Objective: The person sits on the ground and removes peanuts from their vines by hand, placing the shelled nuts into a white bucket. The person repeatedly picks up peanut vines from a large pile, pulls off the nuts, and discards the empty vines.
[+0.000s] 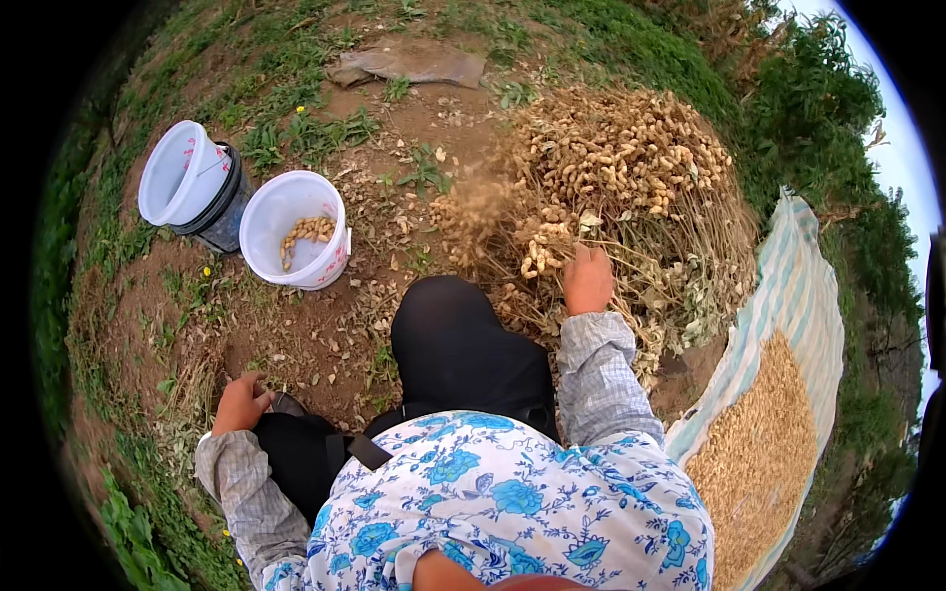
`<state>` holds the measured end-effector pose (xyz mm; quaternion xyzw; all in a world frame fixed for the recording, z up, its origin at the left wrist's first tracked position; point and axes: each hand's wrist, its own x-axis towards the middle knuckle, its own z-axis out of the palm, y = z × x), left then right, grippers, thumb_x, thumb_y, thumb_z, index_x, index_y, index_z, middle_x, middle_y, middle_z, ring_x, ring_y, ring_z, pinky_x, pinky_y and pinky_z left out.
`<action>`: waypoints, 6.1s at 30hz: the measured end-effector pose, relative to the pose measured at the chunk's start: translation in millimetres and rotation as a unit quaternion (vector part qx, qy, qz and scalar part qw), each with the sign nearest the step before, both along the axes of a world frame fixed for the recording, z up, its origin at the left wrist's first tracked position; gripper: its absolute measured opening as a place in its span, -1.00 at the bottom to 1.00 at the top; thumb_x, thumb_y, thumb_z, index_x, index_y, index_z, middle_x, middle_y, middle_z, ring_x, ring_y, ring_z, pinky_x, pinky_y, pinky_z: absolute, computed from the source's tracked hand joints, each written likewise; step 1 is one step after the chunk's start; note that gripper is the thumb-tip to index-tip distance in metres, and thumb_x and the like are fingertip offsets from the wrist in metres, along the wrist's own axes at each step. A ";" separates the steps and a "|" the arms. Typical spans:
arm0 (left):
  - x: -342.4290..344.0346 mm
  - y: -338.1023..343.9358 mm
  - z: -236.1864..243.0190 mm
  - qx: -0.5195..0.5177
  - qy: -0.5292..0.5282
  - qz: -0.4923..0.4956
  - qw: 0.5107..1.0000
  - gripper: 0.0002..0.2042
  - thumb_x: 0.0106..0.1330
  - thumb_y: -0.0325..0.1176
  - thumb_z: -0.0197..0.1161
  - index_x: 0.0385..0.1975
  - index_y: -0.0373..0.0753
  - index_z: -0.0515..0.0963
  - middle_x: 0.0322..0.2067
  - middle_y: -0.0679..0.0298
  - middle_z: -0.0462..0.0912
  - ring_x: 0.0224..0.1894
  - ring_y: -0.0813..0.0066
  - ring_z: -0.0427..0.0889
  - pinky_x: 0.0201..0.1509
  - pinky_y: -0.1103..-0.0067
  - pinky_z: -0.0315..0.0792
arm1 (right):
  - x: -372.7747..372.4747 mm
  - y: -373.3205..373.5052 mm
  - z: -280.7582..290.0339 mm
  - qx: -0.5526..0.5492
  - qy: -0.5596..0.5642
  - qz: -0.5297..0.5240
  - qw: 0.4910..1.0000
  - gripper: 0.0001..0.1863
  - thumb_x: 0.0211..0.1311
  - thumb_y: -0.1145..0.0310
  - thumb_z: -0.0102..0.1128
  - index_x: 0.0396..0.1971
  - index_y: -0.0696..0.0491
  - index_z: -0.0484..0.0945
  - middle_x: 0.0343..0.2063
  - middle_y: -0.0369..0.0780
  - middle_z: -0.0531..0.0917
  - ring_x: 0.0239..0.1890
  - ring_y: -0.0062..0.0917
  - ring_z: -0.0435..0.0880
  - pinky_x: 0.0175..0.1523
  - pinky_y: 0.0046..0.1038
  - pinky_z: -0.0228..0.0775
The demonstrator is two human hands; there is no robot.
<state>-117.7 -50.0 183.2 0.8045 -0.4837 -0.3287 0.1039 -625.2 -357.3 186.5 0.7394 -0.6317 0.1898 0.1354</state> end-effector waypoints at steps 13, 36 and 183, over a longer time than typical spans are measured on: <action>-3.0 1.0 9.7 0.026 0.024 0.023 0.999 -0.61 0.17 -0.45 0.33 0.01 -0.42 0.50 -0.50 0.07 0.68 -0.42 0.26 0.69 -0.30 0.41 0.49 | -53.3 -49.5 105.2 -0.158 -0.029 -0.064 0.985 -0.59 0.17 0.37 0.30 0.04 0.08 0.52 -0.20 -0.10 0.54 -0.13 -0.19 0.53 -0.07 -0.21 0.40; 0.6 4.4 1.6 -0.015 0.028 0.018 0.999 -0.57 0.10 -0.40 0.39 0.00 -0.35 0.53 -0.50 0.09 0.65 -0.43 0.24 0.65 -0.29 0.40 0.48 | 6.0 2.6 -63.7 0.111 0.234 0.154 0.954 -0.54 -0.01 0.36 0.33 -0.02 0.00 0.50 -0.14 -0.23 0.62 -0.12 -0.33 0.62 0.00 -0.23 0.44; 10.3 -89.9 17.6 -0.360 0.451 0.351 0.738 -0.48 0.26 -0.45 0.29 0.20 -0.46 0.32 0.06 0.20 0.51 0.04 0.52 0.48 0.15 0.59 0.34 | 414.7 7.1 -1.3 0.590 -0.620 0.247 0.455 -0.74 0.32 0.39 0.20 -0.05 0.08 0.43 -0.18 -0.32 0.53 -0.10 -0.62 0.58 -0.06 -0.45 0.52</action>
